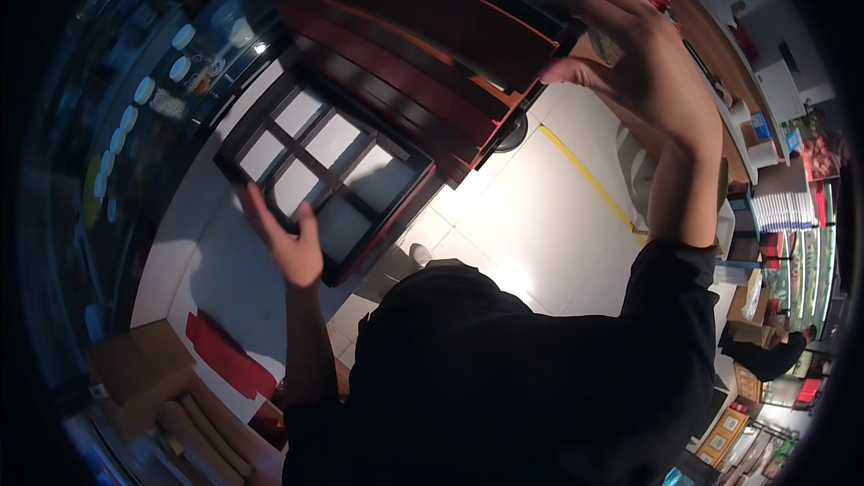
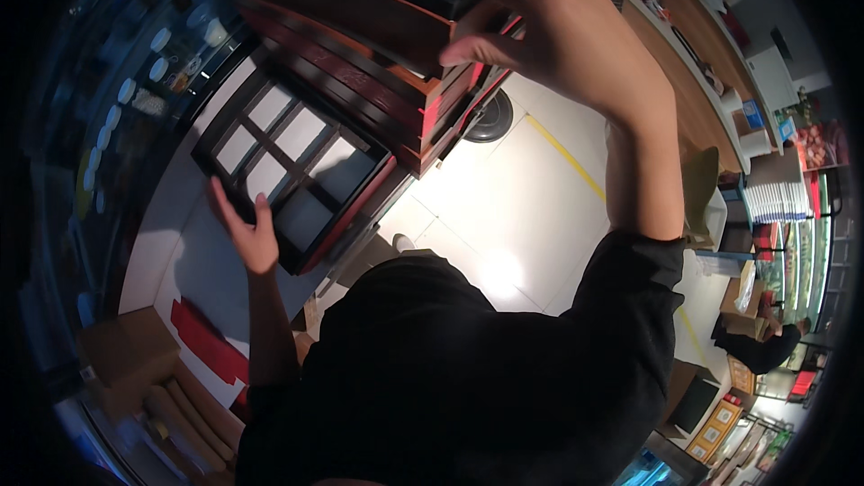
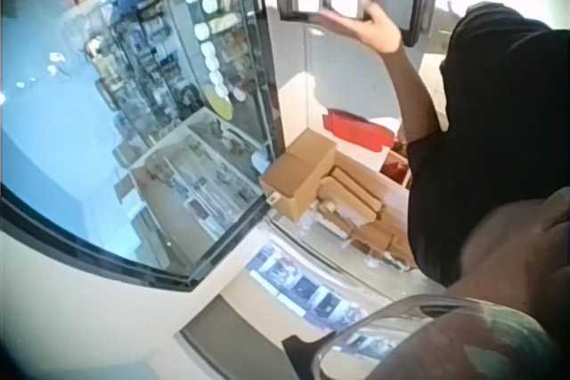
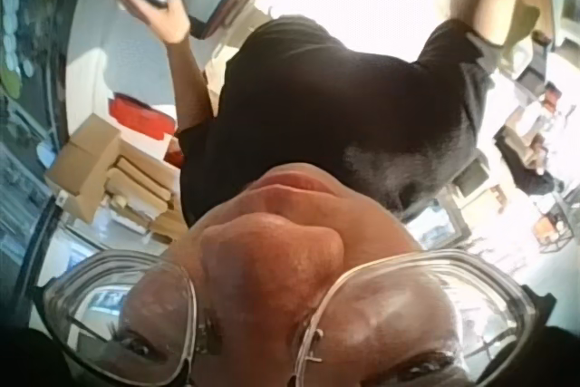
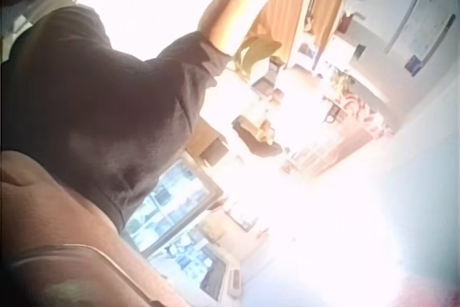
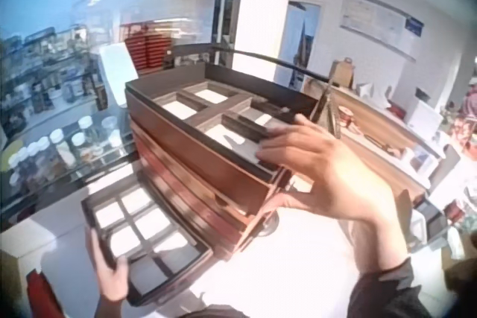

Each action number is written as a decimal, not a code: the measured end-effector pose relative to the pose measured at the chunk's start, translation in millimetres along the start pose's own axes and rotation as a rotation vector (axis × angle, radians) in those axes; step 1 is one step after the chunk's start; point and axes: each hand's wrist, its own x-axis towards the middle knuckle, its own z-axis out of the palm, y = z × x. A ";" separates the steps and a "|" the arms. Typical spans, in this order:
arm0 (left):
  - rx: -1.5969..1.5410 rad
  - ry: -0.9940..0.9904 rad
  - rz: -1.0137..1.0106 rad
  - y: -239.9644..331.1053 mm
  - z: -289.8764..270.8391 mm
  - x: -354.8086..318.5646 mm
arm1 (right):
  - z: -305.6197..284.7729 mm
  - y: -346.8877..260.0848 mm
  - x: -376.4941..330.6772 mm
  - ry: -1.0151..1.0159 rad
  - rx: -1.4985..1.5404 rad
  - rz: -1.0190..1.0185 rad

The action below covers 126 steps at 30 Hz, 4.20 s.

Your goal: The person unpacks red paper sheets from a cardboard box and folds them into small rectangular boxes by hand. They then place the finished boxes into a wooden display stand with multiple compartments.

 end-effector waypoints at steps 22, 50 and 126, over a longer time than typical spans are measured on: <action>-0.255 -0.186 0.604 167.1 77.4 68.6 | 20.3 12.6 2.8 0.219 0.281 -0.254; -0.257 -0.025 0.571 170.2 111.3 63.6 | 62.8 93.9 -53.0 1.415 0.627 0.463; -0.951 0.318 -0.801 -169.1 -302.3 -139.6 | 312.8 -518.3 122.4 -0.274 1.368 0.252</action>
